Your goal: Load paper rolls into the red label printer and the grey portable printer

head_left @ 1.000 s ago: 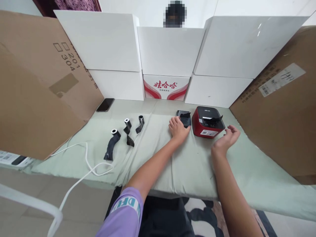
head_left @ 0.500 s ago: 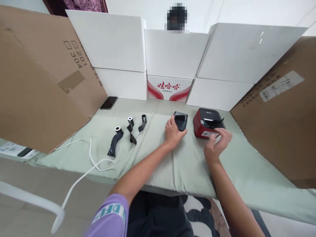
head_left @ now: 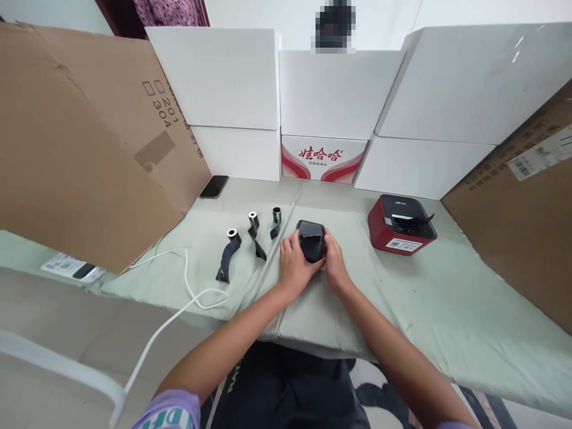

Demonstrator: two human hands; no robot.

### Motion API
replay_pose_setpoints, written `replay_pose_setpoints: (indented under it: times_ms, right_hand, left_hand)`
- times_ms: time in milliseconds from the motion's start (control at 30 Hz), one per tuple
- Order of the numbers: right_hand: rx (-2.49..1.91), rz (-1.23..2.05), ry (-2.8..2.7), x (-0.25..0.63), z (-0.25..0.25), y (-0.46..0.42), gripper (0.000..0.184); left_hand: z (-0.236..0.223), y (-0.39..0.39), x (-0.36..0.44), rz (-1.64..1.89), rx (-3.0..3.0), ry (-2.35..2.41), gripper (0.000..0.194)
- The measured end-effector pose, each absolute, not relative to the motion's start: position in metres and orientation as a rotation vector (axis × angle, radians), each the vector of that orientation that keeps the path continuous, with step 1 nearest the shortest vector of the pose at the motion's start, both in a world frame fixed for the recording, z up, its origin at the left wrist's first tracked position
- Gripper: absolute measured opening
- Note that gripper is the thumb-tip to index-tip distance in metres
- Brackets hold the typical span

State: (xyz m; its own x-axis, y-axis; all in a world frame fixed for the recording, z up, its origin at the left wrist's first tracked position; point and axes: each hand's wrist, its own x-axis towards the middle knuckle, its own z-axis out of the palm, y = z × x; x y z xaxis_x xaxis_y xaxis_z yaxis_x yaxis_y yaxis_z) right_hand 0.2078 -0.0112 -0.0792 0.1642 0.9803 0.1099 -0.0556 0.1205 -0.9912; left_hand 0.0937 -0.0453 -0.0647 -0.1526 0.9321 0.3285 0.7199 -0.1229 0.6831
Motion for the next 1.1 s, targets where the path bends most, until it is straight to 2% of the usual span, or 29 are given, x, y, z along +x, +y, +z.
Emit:
replay_pose_setpoints:
  times_ms: [333,600,867,1100]
  right_hand:
    - [-1.253,1.020,-1.108,0.214,-0.074,-0.019,0.057]
    - [-1.307,1.052,-1.099,0.227,-0.078,-0.010,0.063]
    - [-1.334,0.978,-1.070,0.230,-0.078,-0.009,0.066]
    - [-1.309,1.023,-1.063,0.230,-0.080,-0.008,0.069]
  left_hand:
    - [-0.065,-0.045,0.086,1.026,1.840,1.909,0.104]
    - [-0.052,-0.030,0.054,0.937,1.891,1.757,0.062]
    - [-0.054,-0.024,0.047,0.911,1.748,1.772,0.064]
    - [-0.052,-0.020,0.040,0.884,1.740,1.769,0.058]
